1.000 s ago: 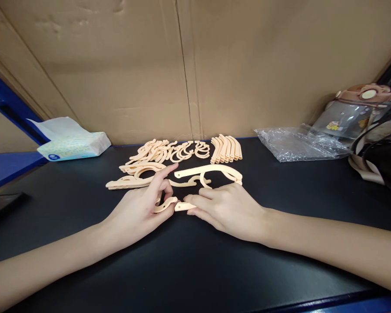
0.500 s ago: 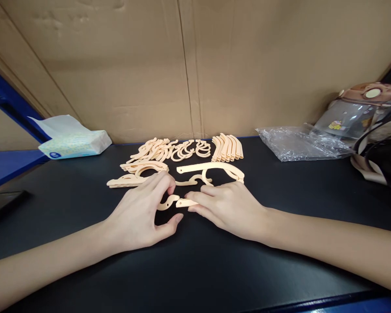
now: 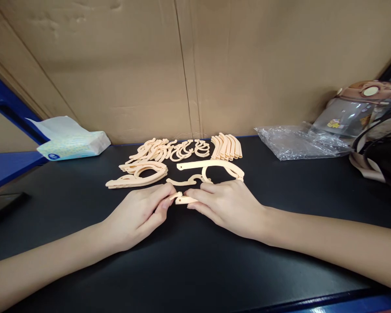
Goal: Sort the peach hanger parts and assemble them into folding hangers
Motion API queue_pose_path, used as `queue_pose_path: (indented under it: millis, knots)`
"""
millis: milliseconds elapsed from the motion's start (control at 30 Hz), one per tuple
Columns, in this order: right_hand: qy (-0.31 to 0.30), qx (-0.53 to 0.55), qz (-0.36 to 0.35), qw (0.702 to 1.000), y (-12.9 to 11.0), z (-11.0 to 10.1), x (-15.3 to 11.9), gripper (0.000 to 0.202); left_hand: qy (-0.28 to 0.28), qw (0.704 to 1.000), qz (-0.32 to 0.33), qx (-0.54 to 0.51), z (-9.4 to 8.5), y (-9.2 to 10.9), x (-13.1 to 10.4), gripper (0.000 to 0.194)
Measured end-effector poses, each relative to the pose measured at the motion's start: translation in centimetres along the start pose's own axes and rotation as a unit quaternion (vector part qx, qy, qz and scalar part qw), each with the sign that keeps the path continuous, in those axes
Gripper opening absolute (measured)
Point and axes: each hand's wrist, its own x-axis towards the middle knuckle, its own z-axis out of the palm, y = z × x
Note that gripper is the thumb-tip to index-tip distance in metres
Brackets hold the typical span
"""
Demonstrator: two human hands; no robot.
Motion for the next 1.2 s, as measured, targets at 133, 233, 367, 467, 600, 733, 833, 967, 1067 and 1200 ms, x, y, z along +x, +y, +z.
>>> queue_pose_path:
  millis: [133,233,367,467,600,733,833,967,1067,1200]
  knots:
    - [0.019,-0.013,-0.022,0.999,-0.11,0.03,0.06,0.030,-0.014,1.000,0.009,-0.004,0.14,-0.27,-0.07,0.016]
    - [0.025,-0.016,-0.029,0.999,-0.13,0.00,0.02,0.029,-0.023,0.999,0.026,-0.012,0.02,-0.21,-0.10,0.015]
    - [0.010,-0.008,-0.027,1.000,-0.13,-0.09,-0.08,0.031,-0.044,0.998,0.043,0.014,-0.23,-0.06,-0.14,0.013]
    - [0.017,-0.004,-0.030,0.999,-0.11,-0.16,-0.10,0.032,-0.062,0.995,0.046,0.060,-0.37,0.02,-0.06,0.016]
    - [0.019,-0.009,-0.041,0.999,-0.11,-0.30,-0.07,0.034,-0.072,0.988,0.055,0.124,-0.46,0.07,0.10,0.024]
    - [0.003,-0.008,-0.048,0.999,-0.09,-0.41,-0.08,0.035,-0.089,0.979,0.072,0.170,-0.43,0.10,-0.01,0.025]
    - [-0.005,-0.005,-0.053,0.999,-0.07,-0.40,-0.11,0.036,-0.093,0.974,0.080,0.191,-0.41,0.20,-0.21,0.025]
    - [-0.003,-0.002,-0.057,0.998,-0.07,-0.39,-0.18,0.037,-0.079,0.966,0.102,0.226,-0.38,0.29,-0.34,0.026]
    - [-0.006,-0.001,-0.056,0.998,-0.08,-0.40,-0.22,0.036,-0.061,0.956,0.117,0.262,-0.33,0.32,-0.38,0.030]
    - [-0.011,0.008,-0.058,0.998,-0.06,-0.39,-0.23,0.035,-0.020,0.936,0.148,0.319,-0.35,0.48,-0.49,0.033]
